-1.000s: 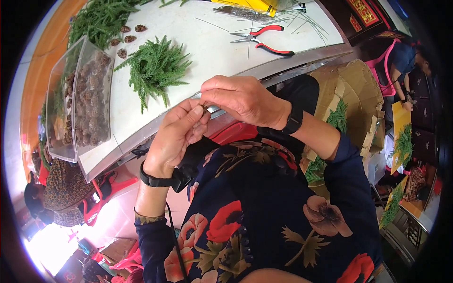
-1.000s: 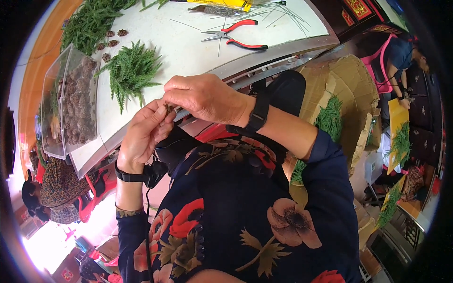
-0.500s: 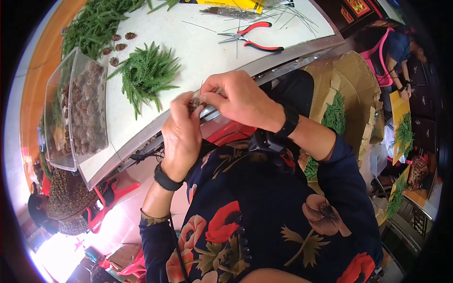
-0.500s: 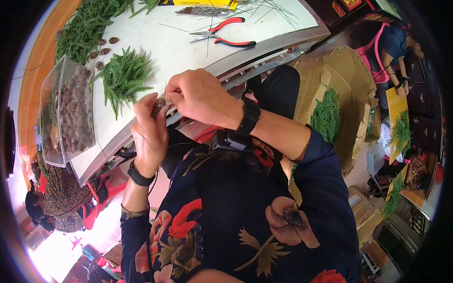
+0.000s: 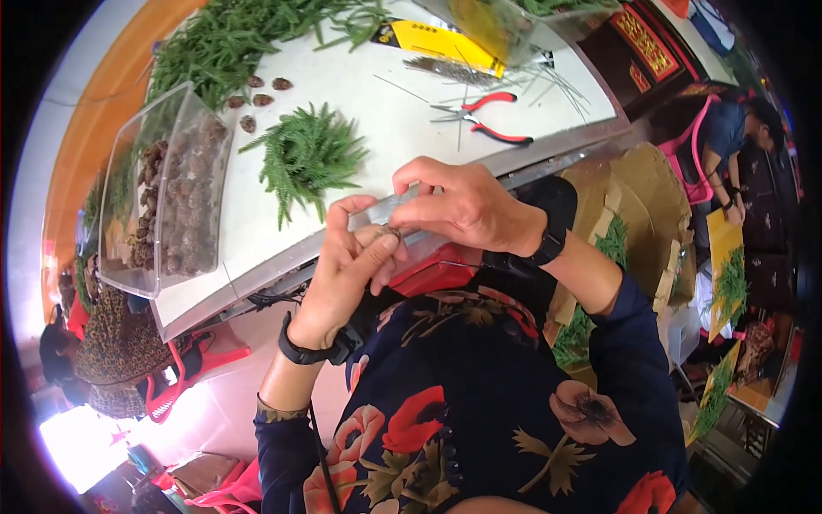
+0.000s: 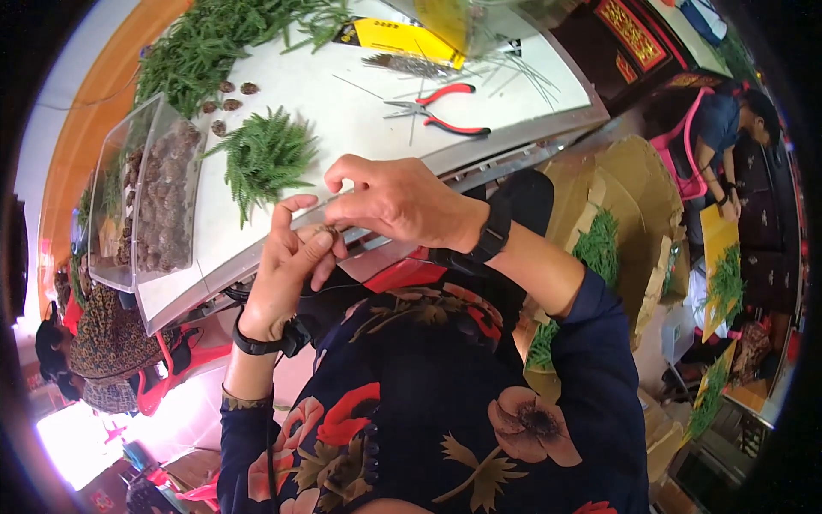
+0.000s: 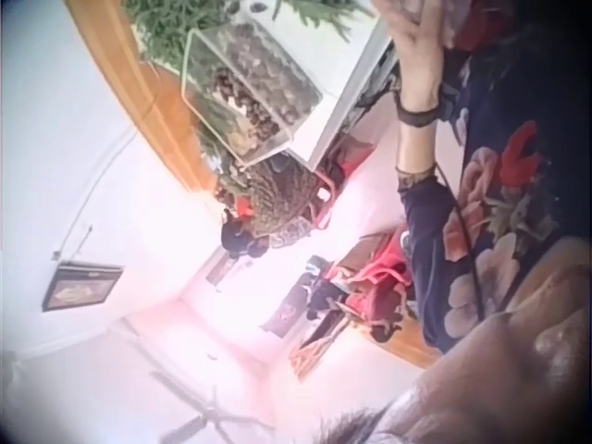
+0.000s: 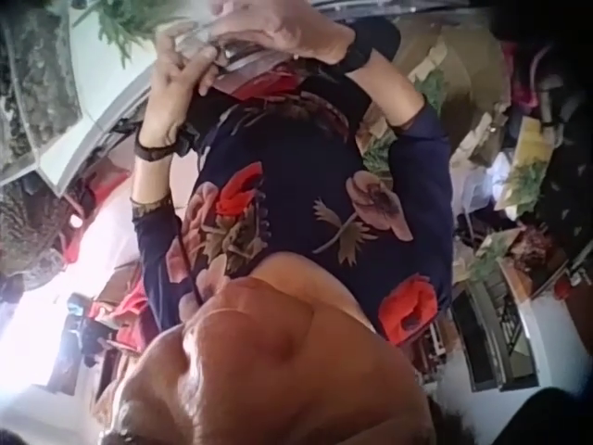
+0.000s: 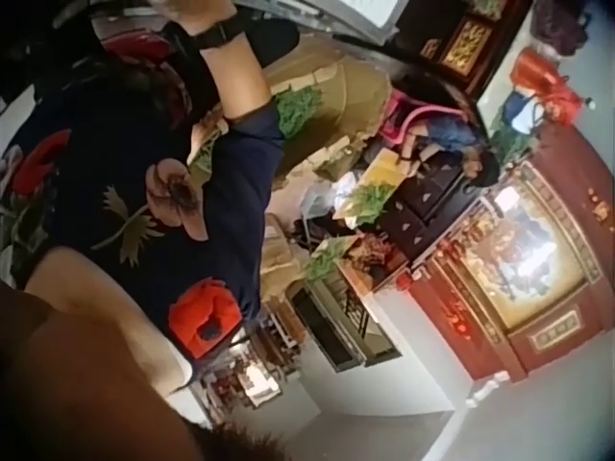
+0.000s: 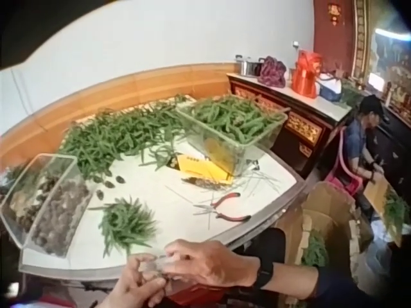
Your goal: Trimming green sprigs and attaching them to decorative bases like small pine cones.
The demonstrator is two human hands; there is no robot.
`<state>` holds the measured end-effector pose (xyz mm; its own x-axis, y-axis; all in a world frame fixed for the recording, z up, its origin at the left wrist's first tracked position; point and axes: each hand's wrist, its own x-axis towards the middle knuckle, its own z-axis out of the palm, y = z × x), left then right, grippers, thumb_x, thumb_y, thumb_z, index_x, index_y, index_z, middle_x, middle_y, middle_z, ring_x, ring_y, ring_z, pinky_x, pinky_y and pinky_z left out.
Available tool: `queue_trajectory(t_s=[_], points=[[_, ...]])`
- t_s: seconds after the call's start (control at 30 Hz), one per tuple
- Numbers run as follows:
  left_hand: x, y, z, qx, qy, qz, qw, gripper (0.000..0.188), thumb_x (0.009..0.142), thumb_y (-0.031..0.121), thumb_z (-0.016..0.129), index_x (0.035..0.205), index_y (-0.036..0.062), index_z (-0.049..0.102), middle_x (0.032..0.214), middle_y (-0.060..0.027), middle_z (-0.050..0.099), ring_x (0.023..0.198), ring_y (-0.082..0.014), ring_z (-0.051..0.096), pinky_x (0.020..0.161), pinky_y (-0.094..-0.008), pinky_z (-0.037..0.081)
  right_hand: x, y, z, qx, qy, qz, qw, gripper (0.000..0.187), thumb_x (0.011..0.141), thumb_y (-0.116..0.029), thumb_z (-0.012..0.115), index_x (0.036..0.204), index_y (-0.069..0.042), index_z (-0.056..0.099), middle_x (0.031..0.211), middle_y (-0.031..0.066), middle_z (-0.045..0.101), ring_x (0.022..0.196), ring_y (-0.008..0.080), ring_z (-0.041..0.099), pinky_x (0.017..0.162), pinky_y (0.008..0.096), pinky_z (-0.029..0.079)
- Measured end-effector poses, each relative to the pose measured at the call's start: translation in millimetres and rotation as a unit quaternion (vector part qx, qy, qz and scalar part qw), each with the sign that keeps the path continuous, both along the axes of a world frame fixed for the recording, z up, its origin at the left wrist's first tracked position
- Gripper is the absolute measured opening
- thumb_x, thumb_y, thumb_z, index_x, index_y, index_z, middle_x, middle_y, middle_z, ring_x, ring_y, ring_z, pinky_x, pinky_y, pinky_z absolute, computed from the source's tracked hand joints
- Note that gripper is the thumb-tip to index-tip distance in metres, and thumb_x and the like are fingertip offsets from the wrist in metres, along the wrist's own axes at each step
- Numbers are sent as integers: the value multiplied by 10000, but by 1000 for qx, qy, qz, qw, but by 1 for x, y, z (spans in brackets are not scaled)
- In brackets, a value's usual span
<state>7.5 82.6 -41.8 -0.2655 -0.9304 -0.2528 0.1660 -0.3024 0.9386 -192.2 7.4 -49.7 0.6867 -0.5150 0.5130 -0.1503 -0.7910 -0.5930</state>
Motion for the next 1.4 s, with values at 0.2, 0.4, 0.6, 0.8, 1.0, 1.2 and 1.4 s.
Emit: queue_trajectory(t_s=[0.2,0.4,0.6,0.8,1.0,1.2,1.4], points=[[5,6,-10,-17,20,15,1000,449,932,30,551,1277,62,265,812,-102,610,562,-117,507,487,-227,404,14,0,5,-45,-15,-5,999,161,748,-56,714,890,-77,643,879,41,600,769,203,584,667,307,472],[6,13,-20,-283,-279,79,914,514,873,18,622,1278,21,305,780,-108,605,593,-202,563,565,-295,463,26,12,-7,77,17,-58,995,118,787,-61,701,878,-51,626,863,32,601,759,170,554,692,273,446],[44,22,-10,-251,-343,56,904,367,890,-6,594,1213,4,420,815,-66,617,693,-115,563,643,-242,462,18,0,-25,314,-36,-118,941,48,905,-70,592,895,-23,593,820,-14,576,742,73,505,664,216,412],[119,7,-28,-161,-328,177,914,118,888,74,616,975,-4,595,644,-13,532,595,-58,476,544,-215,404,10,-39,-57,291,-63,-179,938,80,938,-86,552,906,-14,564,764,-10,544,633,32,445,559,182,363],[138,-6,-64,-200,-348,243,883,111,888,94,631,939,-1,603,587,17,478,540,-45,418,493,-224,347,18,-48,-53,370,-143,-193,898,88,948,-101,544,947,-18,572,714,11,551,514,34,374,468,179,294],[135,-3,-55,-172,-288,224,915,104,881,92,639,911,0,600,584,27,460,520,-40,392,484,-213,325,17,-44,-52,362,-158,-233,889,104,952,-104,532,941,-8,569,687,8,539,489,34,351,449,182,279],[132,-4,-59,-203,-289,216,910,70,883,62,606,911,-1,597,579,33,456,524,-31,385,483,-210,318,17,-44,-57,364,-168,-247,882,99,942,-109,547,936,-13,568,682,18,548,471,33,362,437,182,276]])
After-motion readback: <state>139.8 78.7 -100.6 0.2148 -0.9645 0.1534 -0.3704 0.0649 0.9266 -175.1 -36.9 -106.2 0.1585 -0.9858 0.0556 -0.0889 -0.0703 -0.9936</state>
